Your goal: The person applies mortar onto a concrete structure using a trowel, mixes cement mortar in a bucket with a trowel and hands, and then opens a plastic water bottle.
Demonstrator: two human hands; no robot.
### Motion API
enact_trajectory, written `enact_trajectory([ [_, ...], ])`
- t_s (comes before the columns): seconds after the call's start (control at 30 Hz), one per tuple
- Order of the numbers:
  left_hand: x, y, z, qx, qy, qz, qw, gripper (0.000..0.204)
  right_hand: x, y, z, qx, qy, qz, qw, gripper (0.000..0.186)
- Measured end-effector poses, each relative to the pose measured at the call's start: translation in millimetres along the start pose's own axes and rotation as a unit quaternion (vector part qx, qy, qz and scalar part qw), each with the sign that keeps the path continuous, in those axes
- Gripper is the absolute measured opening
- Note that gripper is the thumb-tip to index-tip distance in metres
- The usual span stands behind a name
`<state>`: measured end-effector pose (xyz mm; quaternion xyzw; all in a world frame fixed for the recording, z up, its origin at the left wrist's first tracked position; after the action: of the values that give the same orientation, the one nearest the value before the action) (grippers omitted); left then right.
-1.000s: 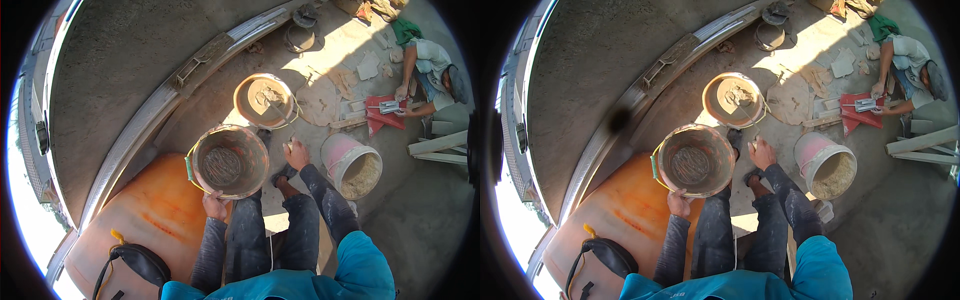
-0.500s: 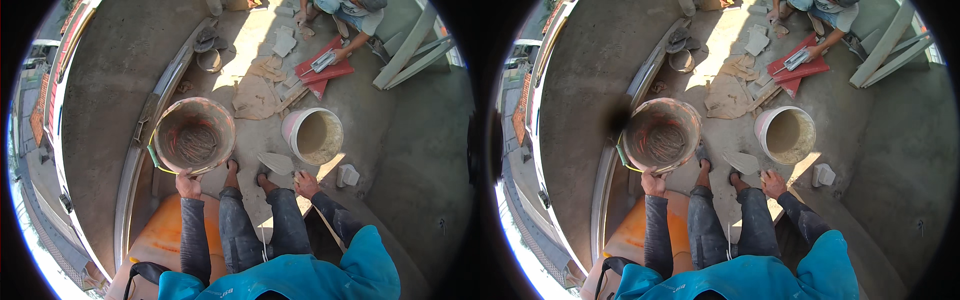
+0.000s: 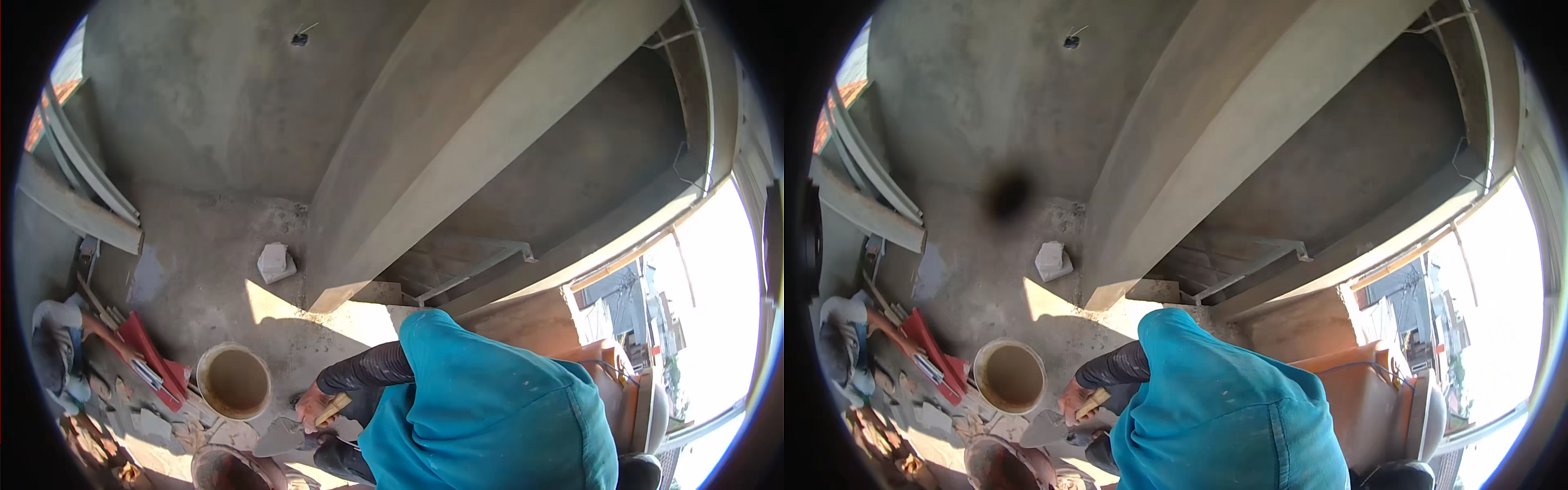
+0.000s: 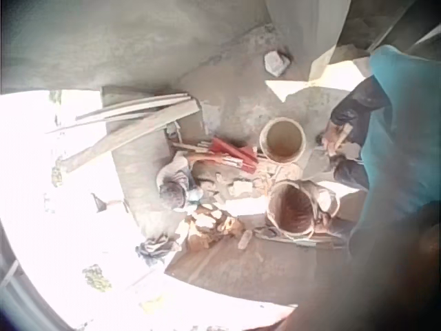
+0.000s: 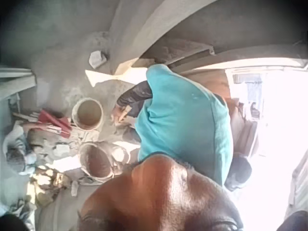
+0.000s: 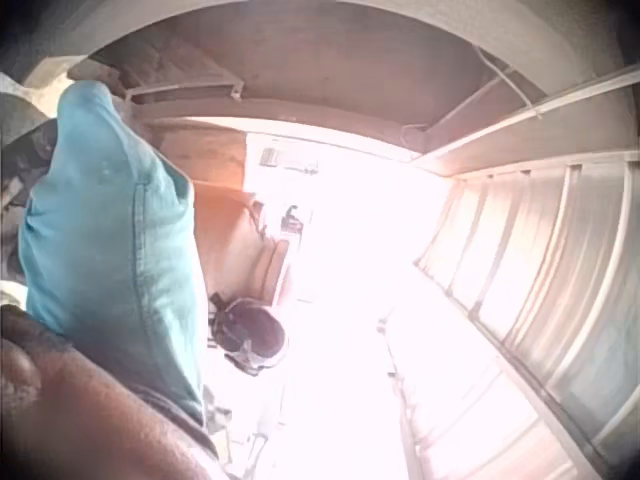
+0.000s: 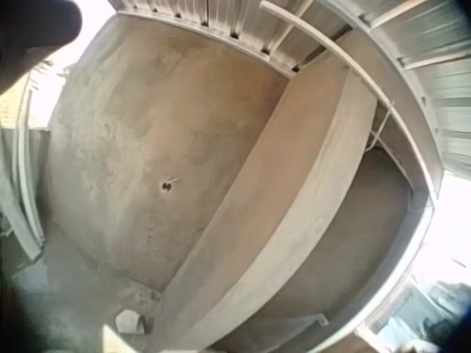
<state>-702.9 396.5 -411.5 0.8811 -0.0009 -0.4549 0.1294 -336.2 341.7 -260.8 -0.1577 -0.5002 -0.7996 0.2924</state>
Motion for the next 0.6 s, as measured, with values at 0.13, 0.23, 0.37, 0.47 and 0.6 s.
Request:
enact_trajectory([
  [0.13, 76, -32, -169, 0.217, 0.076, 0.074, 0.970, 0.041, -121, 105, -88, -0.024, 0.146, -0.331, 0.932, 0.029],
  [0.23, 57, -32, -203, 0.292, 0.091, 0.071, 0.949, 0.043, -133, 177, -167, 0.030, 0.131, -0.547, 0.826, 0.023],
  [0.37, 15, -38, -212, 0.359, 0.099, 0.046, 0.927, 0.045, -39, 240, -237, 0.135, 0.018, -0.594, 0.793, 0.027],
  [0.47, -2, -51, -229, 0.444, 0.106, 0.069, 0.887, 0.046, 22, 232, -262, 0.118, 0.009, -0.631, 0.767, 0.030],
  [0.6, -30, -48, -228, 0.510, 0.099, 0.070, 0.851, 0.049, 104, 216, -337, 0.089, -0.048, -0.674, 0.732, 0.031],
])
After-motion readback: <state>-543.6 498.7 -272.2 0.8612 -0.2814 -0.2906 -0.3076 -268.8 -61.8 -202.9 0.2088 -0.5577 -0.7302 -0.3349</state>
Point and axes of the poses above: each hand's wrist, its own y-axis away from the middle knuckle, its own x-axis out of the palm, z = x × y, the point moved 10 cm from there along -y, towards the middle knuckle, and after that the axes turned 15 degrees about -y, right-handed, at the moved point
